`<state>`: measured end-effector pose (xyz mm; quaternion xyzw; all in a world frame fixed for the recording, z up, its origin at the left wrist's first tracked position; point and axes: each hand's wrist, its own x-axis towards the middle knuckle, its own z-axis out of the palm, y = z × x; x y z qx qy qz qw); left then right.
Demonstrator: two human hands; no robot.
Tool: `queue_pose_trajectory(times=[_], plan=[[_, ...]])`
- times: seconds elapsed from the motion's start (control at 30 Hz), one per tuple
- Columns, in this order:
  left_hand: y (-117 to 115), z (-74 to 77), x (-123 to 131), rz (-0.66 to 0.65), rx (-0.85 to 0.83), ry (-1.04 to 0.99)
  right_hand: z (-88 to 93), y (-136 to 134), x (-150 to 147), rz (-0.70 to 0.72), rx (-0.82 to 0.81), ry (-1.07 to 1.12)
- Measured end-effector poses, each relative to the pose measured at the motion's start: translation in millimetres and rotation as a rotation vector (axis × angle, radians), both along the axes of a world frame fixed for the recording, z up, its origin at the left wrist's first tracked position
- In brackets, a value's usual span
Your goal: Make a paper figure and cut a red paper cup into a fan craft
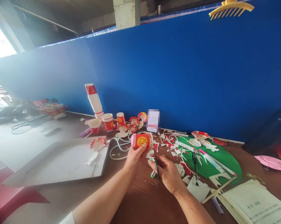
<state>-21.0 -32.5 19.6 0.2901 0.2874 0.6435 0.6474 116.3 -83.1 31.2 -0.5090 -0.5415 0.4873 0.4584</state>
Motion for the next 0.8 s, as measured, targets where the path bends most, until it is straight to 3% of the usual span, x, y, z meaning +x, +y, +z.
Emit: queue_pose_trajectory(times=[0.3,0.43,0.63,0.8], plan=[[-0.4,-6.4,1.4,0.008,0.095,0.073,2.6,0.7,-3.1,-0.044,0.032,0.004],[0.8,-7.1,2.1,0.055,0.088,0.085,-2.7,5.0,0.7,-0.163,0.001,0.028],[-6.7,-0.4,6.1,0.053,0.142,0.233,-14.8,17.1,11.8,-0.349,0.001,0.381],[-12.8,-6.3,11.8,-0.034,0.197,0.293,-9.0,18.6,11.9,-0.341,0.024,0.536]])
